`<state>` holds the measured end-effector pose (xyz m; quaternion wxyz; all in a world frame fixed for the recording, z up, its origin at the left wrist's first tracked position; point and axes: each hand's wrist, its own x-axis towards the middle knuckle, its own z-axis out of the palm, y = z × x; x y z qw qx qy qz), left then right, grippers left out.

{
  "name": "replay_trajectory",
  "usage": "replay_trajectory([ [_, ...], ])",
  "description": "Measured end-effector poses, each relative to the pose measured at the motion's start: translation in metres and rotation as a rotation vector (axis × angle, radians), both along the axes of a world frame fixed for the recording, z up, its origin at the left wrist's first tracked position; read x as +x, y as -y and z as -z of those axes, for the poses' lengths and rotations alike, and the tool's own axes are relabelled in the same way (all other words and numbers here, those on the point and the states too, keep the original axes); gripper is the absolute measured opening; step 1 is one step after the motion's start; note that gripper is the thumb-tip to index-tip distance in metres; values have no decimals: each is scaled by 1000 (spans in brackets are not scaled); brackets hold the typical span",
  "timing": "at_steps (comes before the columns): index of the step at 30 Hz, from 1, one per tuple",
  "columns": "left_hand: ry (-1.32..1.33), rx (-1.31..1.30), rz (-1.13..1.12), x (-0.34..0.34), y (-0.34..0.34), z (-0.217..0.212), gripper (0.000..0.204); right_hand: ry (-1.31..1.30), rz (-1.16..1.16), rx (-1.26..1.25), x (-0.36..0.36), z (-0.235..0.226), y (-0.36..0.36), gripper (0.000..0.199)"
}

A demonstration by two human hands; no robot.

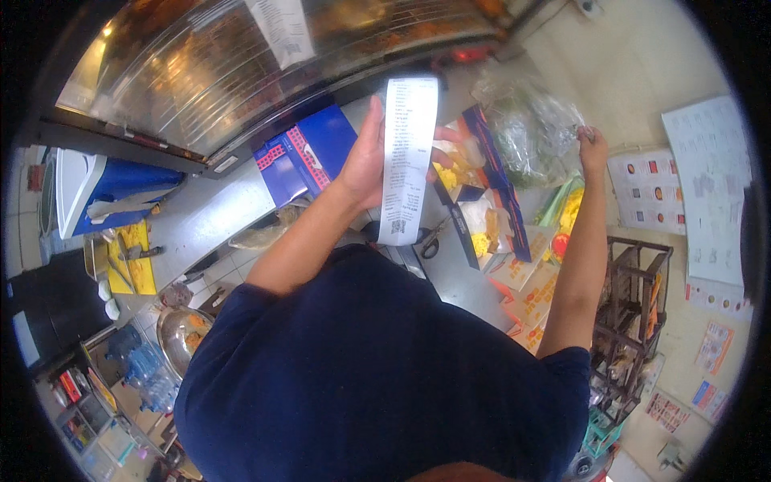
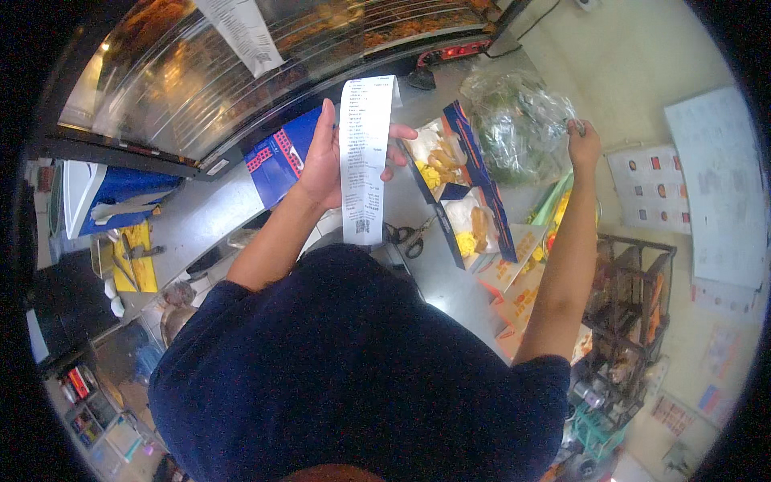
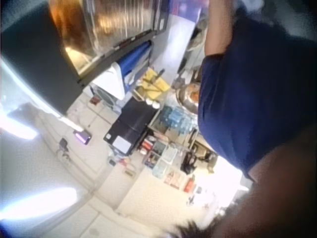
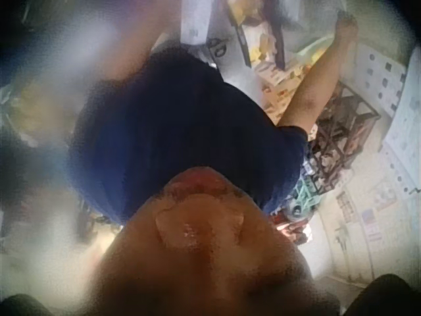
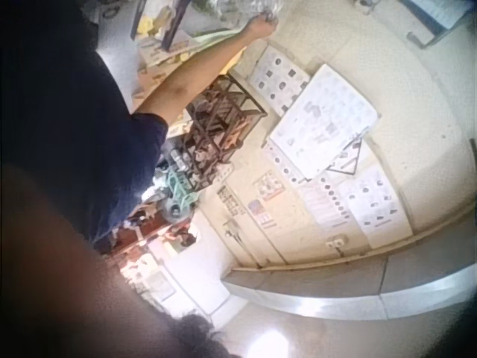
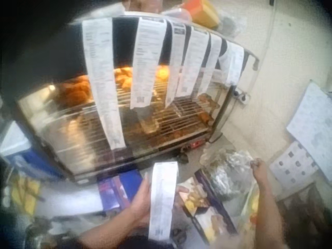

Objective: The person assembles bento-style meal boxes by placing cooked chicken pieces, rice, and vegetables into containers, then adding receipts and closing the boxes. They handle multiple boxes sequentially and place them on a nearby counter.

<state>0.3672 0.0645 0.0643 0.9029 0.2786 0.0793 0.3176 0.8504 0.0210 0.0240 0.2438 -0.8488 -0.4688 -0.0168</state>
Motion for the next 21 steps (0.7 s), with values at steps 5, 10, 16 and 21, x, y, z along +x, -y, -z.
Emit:
replay_trajectory([
  [5, -44, 6, 33, 14, 2, -5, 77, -10, 234, 305, 14, -15, 32, 39],
  [10, 23, 13, 87, 20, -3, 0, 77, -803, 43, 742, -105, -113, 75, 36],
  [16, 86, -64, 81, 21, -11, 11, 78, -962, -283, 628, -242, -79, 167, 35],
  [21, 93, -118, 115, 26, -16, 13, 79, -1474, 292, 266, -301, 41, 170, 22],
])
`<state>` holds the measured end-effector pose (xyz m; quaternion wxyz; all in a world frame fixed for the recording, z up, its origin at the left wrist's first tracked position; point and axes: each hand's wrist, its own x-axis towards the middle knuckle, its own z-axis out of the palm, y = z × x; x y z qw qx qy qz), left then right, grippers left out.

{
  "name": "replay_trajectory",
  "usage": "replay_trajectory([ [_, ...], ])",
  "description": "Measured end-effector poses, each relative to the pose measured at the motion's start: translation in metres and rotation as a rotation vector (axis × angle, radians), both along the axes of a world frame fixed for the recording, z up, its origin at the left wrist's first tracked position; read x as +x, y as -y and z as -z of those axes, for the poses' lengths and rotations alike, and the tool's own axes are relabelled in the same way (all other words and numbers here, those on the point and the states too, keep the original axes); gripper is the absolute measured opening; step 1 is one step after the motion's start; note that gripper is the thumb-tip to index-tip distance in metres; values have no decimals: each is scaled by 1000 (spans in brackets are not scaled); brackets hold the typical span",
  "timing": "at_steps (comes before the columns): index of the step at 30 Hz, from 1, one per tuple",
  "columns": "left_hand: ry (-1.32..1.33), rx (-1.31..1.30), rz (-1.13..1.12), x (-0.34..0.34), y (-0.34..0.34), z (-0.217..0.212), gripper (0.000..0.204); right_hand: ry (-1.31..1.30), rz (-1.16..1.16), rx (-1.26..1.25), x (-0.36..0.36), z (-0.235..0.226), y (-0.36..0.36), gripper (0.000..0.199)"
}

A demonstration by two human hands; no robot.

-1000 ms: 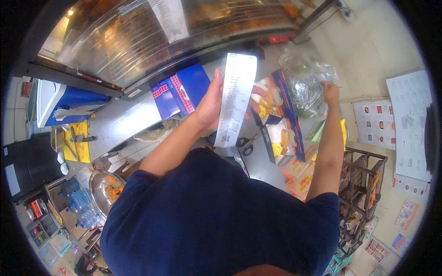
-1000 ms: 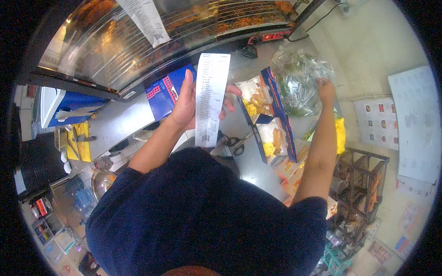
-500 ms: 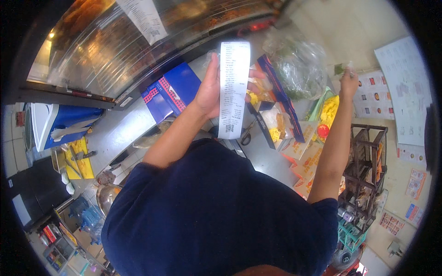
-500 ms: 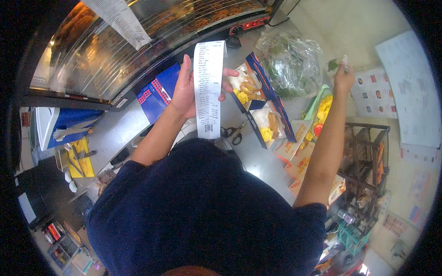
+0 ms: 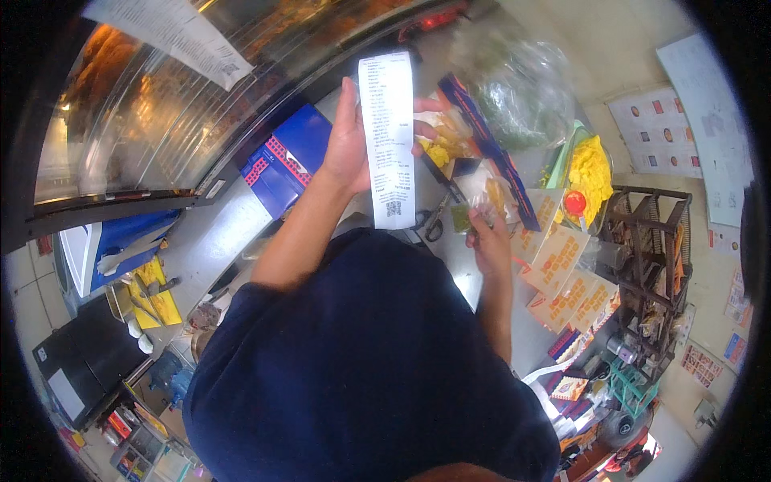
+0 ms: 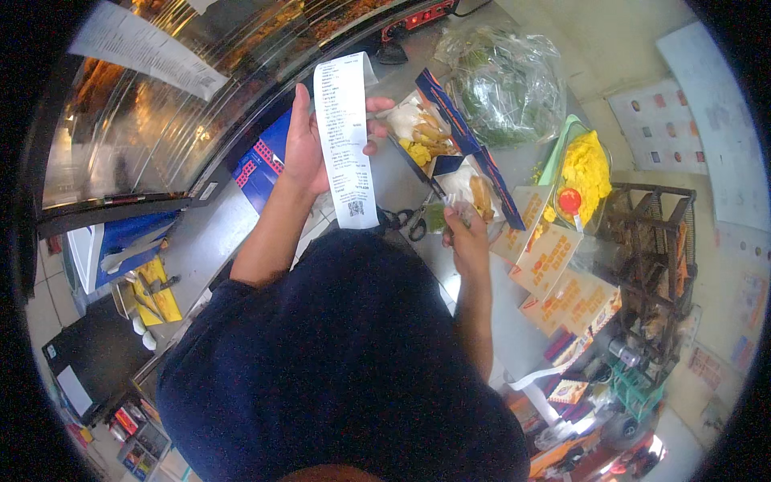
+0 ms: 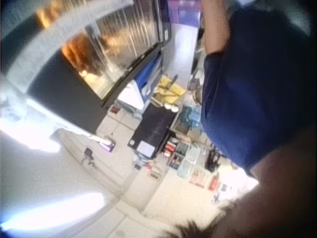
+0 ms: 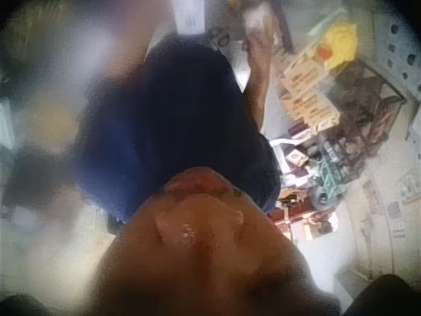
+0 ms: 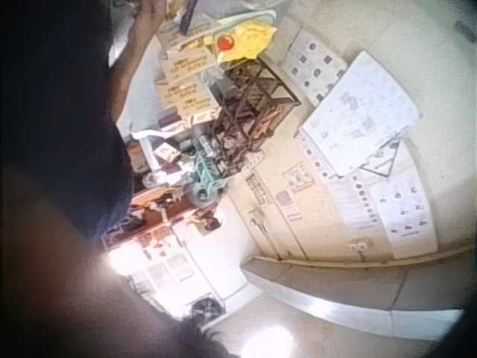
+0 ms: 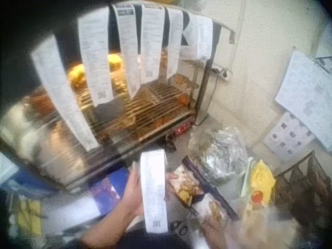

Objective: The person assembles bento-style meal boxes by placing cooked chicken pieces, rice, and vegetables into containers, then adding receipts and closing the boxes. They handle multiple boxes sequentially and place them on a nearby counter.

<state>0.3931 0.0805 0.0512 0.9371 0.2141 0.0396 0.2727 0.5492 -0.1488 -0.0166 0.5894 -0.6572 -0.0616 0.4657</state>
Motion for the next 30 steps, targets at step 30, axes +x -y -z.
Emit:
replay_trajectory([
  [30, -117, 172, 25, 59, 20, -10, 72, 158, 7, 96, -30, -23, 77, 16],
])
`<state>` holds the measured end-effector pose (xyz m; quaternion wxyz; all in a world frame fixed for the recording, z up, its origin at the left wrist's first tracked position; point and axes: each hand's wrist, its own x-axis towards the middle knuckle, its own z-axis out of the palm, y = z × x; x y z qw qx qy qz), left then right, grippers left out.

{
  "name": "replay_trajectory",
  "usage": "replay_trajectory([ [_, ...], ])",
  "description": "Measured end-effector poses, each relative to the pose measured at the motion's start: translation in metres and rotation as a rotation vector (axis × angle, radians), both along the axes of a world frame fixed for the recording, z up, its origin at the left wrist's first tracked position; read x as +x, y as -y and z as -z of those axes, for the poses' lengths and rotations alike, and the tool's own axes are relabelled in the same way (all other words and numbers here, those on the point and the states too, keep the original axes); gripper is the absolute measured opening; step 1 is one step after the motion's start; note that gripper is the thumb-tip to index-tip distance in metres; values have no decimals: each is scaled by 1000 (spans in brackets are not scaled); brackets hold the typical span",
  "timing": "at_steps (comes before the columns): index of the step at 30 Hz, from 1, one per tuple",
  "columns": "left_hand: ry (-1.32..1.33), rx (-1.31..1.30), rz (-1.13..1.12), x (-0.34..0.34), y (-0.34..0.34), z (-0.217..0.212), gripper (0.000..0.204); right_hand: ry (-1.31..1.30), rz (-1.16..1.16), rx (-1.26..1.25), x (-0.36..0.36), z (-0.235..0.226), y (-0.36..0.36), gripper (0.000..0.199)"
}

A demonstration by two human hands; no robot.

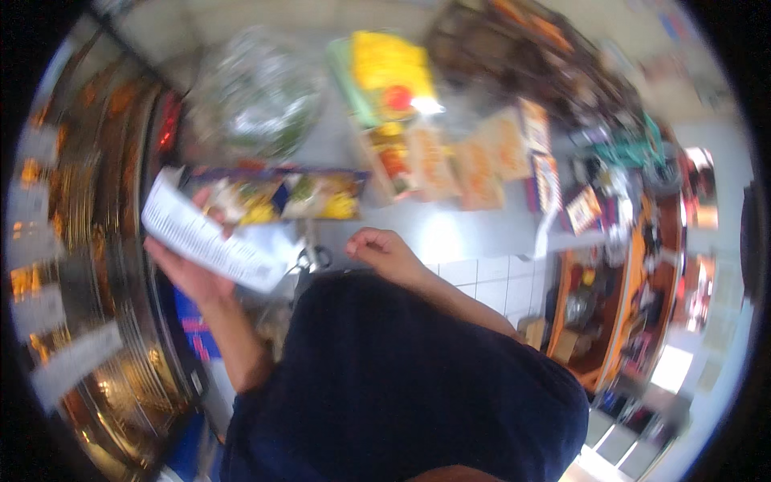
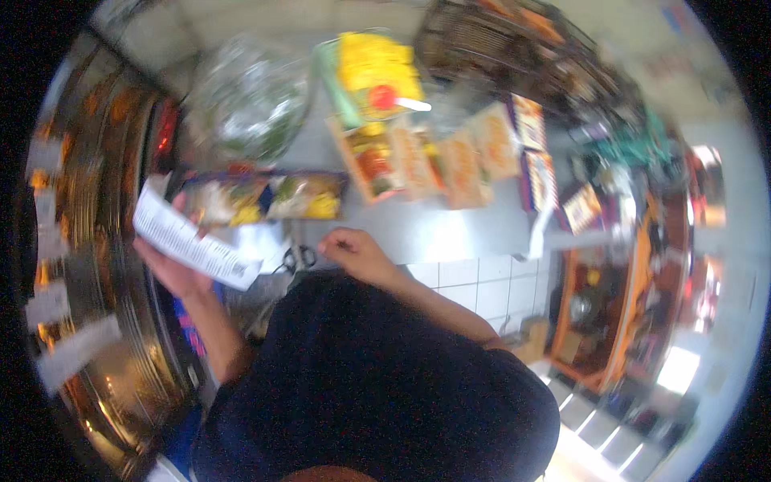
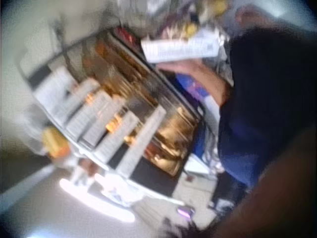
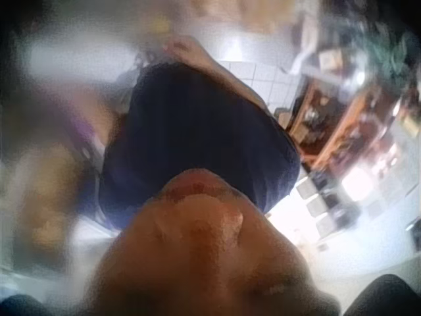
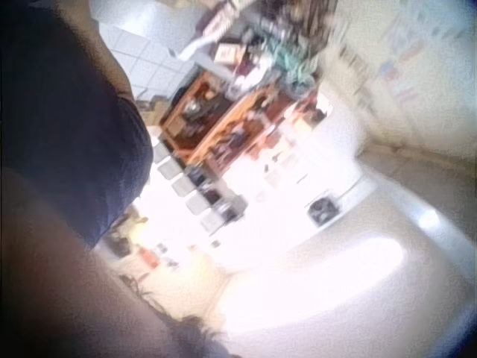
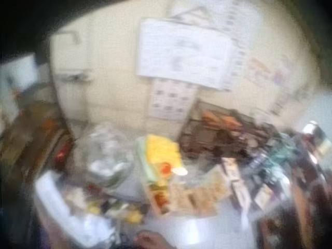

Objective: The person assembles bento-style meal boxes by placing cooked chicken pieces, rice, and vegetables into containers, then adding receipts and closing the boxes. They handle multiple boxes sequentially and place them on a nearby counter.

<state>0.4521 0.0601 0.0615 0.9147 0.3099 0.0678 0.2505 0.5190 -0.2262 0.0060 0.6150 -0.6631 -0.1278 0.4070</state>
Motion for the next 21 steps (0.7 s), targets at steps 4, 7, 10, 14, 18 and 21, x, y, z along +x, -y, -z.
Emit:
replay_trajectory([
  [4, 98, 68, 75, 26, 32, -10, 66, 342, 204, 249, 28, -56, 63, 10],
  [7, 100, 135, 75, 39, 57, -12, 65, 675, 331, 223, 66, -91, 140, 12],
  [10, 48, 78, -7, 58, 100, -19, 66, 668, 648, 178, 100, -99, 225, 24],
  [14, 66, 184, -131, 68, 157, -37, 64, 603, 922, -65, 165, -95, 320, 28],
  [18, -122, 139, -270, 65, 207, -39, 65, 760, 1011, -52, 294, -35, 398, 16],
  [21, -175, 127, -339, 65, 240, -44, 65, 1237, 1095, -257, 379, -67, 431, 21],
])
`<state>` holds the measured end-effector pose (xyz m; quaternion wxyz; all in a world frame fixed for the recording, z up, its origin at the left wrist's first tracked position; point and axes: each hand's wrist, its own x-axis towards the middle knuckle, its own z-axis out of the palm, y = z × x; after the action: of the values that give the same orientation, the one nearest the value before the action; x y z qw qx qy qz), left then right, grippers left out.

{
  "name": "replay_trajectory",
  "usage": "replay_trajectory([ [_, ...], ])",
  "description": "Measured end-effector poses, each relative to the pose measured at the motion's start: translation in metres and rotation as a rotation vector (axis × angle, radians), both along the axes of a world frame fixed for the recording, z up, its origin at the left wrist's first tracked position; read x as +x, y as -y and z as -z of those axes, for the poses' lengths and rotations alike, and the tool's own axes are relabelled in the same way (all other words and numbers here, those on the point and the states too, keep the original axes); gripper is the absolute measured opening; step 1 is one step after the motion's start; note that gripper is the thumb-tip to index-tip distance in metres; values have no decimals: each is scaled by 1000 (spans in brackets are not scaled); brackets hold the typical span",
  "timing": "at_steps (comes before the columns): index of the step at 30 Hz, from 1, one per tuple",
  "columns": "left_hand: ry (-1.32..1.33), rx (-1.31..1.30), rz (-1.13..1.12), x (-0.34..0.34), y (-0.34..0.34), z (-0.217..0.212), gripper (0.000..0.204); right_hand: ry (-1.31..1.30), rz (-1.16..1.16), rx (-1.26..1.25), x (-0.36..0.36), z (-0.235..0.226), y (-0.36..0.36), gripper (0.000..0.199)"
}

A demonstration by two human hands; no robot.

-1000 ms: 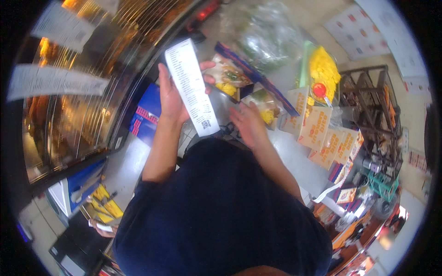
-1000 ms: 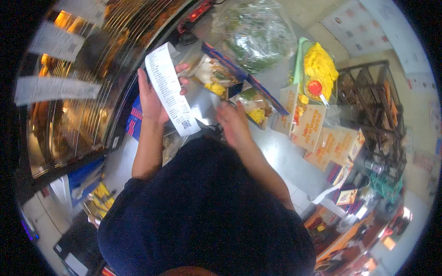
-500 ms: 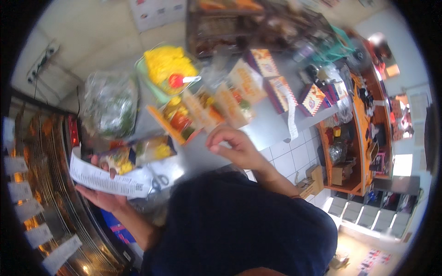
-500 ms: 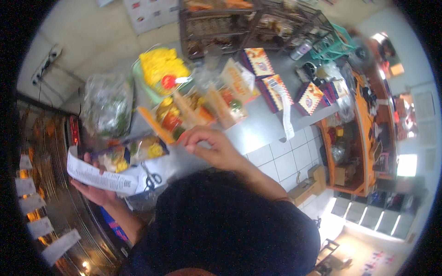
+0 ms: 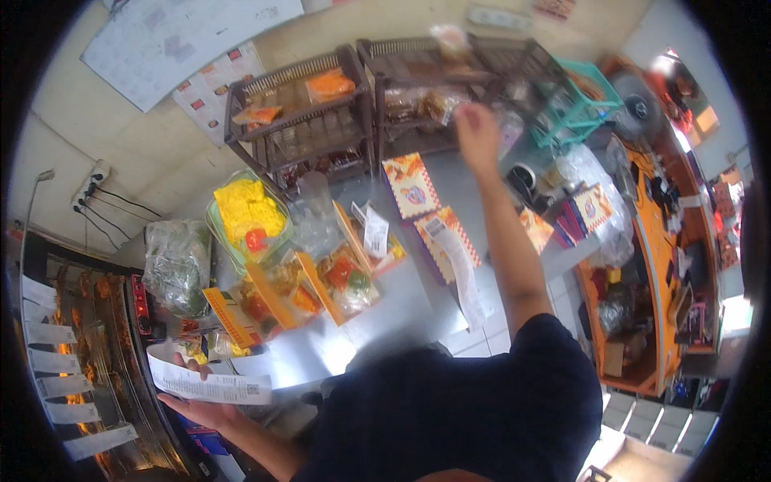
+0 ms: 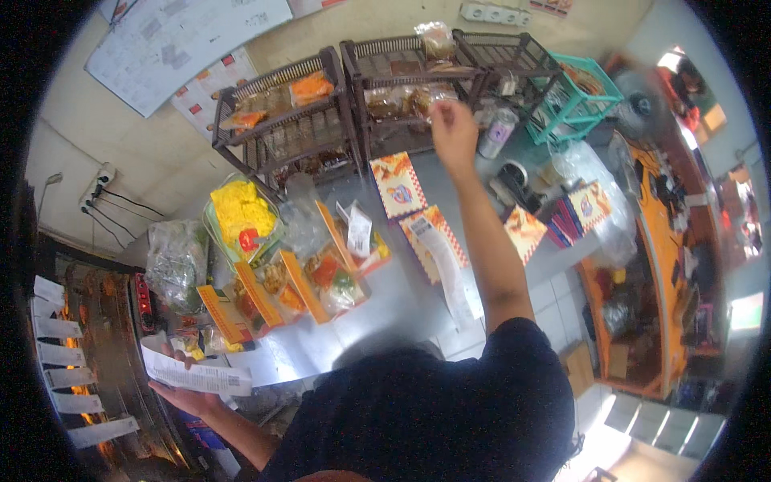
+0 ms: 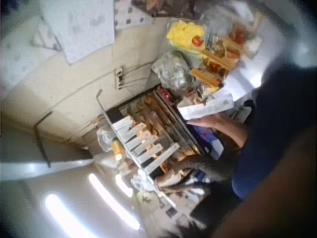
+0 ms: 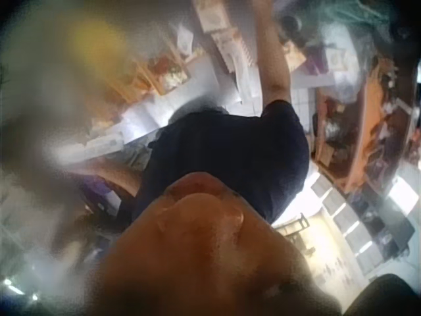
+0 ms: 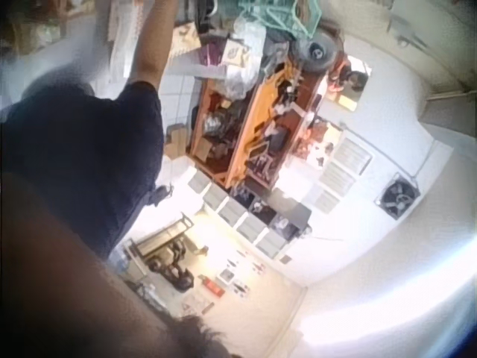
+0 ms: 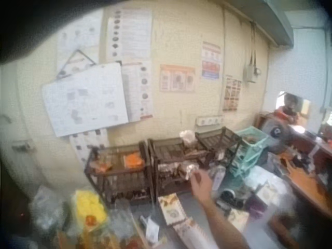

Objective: The person assembles bento-style meal boxes by placing cooked chicken pieces, rice, and vegetables into containers, then adding receipts and closing the boxes. They handle multiple boxes sequentially and place them on a nearby counter.

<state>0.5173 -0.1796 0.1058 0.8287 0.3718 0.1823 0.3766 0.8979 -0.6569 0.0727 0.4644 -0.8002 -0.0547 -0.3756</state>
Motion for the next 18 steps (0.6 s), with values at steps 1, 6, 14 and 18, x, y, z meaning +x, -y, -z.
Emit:
replay_trajectory([
  [1, -16, 12, -32, 1, 18, -9, 65, 126, 81, -112, 23, -23, 9, 22],
  [6, -85, 130, -188, 3, 60, -35, 65, -309, 199, -870, 142, -71, 60, 35],
  [14, -100, 108, -228, 14, 85, -37, 63, -474, 51, -766, 218, -64, 96, 34],
  [18, -101, 128, -158, 20, 83, -30, 63, -569, 145, -803, 190, -54, 64, 31],
])
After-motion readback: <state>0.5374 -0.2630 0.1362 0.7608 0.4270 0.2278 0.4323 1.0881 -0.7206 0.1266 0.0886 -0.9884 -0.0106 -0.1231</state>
